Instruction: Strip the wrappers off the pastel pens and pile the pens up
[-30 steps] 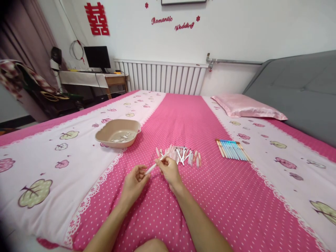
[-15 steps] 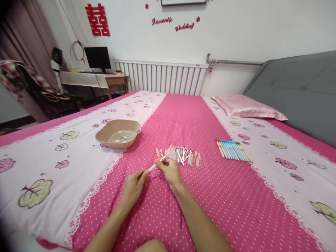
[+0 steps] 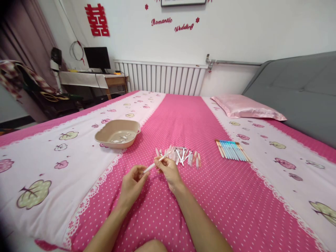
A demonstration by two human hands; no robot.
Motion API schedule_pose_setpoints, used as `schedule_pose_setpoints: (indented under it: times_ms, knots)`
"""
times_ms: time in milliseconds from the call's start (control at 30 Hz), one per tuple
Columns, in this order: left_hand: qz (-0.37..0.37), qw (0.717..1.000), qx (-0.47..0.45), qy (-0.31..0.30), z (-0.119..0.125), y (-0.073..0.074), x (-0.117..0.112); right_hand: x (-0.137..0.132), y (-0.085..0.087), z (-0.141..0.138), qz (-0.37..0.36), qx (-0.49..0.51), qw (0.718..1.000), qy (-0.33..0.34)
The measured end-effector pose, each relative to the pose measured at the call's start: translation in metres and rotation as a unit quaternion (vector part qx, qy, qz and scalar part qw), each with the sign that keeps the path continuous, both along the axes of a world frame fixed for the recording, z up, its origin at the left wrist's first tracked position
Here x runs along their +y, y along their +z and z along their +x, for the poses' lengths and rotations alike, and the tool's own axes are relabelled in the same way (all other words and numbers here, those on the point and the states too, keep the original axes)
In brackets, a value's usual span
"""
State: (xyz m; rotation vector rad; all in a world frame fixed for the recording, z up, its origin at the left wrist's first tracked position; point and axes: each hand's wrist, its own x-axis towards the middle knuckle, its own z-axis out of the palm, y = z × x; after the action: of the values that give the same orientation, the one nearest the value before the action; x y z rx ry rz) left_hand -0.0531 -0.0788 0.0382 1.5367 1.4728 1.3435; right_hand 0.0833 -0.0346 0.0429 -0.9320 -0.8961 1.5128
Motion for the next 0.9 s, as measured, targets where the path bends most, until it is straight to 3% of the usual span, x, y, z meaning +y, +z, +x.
schedule_pose_setpoints:
  times_ms: [133,267,433,600,800,900]
  knots:
    - [-0.024,0.999,0.022,-0.003,-0.0014,0.0012,-0.001,0.0,-0.0011,-0.0003,0.008,0.0,1.0,0.003]
    - [-0.093,0.995,-0.044,-0.017,-0.0032,0.0008,-0.0013,-0.0011,0.0009,-0.0002,0.011,0.0,1.0,0.015]
    - [-0.041,0.998,-0.046,0.007,-0.0012,0.0027,-0.0014,-0.0007,0.0025,0.0009,0.009,0.001,1.0,0.002]
    - [0.002,1.0,0.014,0.025,-0.0001,0.0041,-0.0016,-0.0004,0.0025,0.001,0.01,0.0,1.0,-0.004]
    - [-0.092,0.995,-0.029,-0.03,-0.0033,-0.001,-0.0004,-0.0017,0.0036,-0.0002,0.015,-0.001,1.0,-0.001]
    - [-0.084,0.996,-0.029,-0.007,-0.0029,-0.0013,-0.0002,-0.0018,0.0037,-0.0005,0.01,0.0,1.0,0.003]
